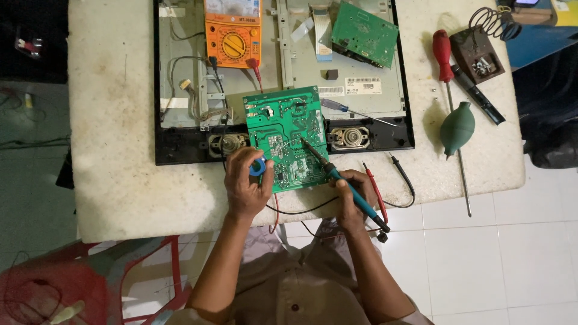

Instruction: The person uses a soldering iron and solder wire to work on a green circuit board. They hold the board steady with one hand while applying heat and solder to various points on the board's surface.

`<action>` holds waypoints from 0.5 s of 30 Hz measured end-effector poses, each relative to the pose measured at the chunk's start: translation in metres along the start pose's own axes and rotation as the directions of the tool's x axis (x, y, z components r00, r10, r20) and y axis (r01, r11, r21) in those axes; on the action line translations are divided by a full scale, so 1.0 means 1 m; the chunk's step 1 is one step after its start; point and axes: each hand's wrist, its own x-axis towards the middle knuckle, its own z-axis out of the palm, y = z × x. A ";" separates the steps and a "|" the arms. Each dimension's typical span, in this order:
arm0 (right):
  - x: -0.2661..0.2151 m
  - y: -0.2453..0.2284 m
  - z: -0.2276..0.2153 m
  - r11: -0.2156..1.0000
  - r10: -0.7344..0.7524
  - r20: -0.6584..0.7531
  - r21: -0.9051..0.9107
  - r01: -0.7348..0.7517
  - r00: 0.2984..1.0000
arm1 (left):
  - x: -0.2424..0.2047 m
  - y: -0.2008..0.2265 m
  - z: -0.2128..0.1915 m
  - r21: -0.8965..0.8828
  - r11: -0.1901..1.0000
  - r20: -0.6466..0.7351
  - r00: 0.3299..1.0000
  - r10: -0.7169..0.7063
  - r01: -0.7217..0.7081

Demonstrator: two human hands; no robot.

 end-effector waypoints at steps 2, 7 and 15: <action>-0.001 0.001 0.000 1.000 -0.003 -0.014 -0.001 0.003 1.000 | 0.001 0.001 -0.001 -0.012 1.000 -0.007 1.000 -0.006 0.005; -0.007 0.007 -0.003 0.998 0.017 -0.065 0.055 -0.013 0.998 | -0.004 -0.004 -0.002 -0.036 0.999 -0.012 1.000 -0.026 0.025; -0.006 0.005 -0.002 0.999 0.017 -0.060 0.040 -0.015 0.998 | -0.001 -0.002 -0.003 -0.083 0.996 -0.004 1.000 -0.028 0.027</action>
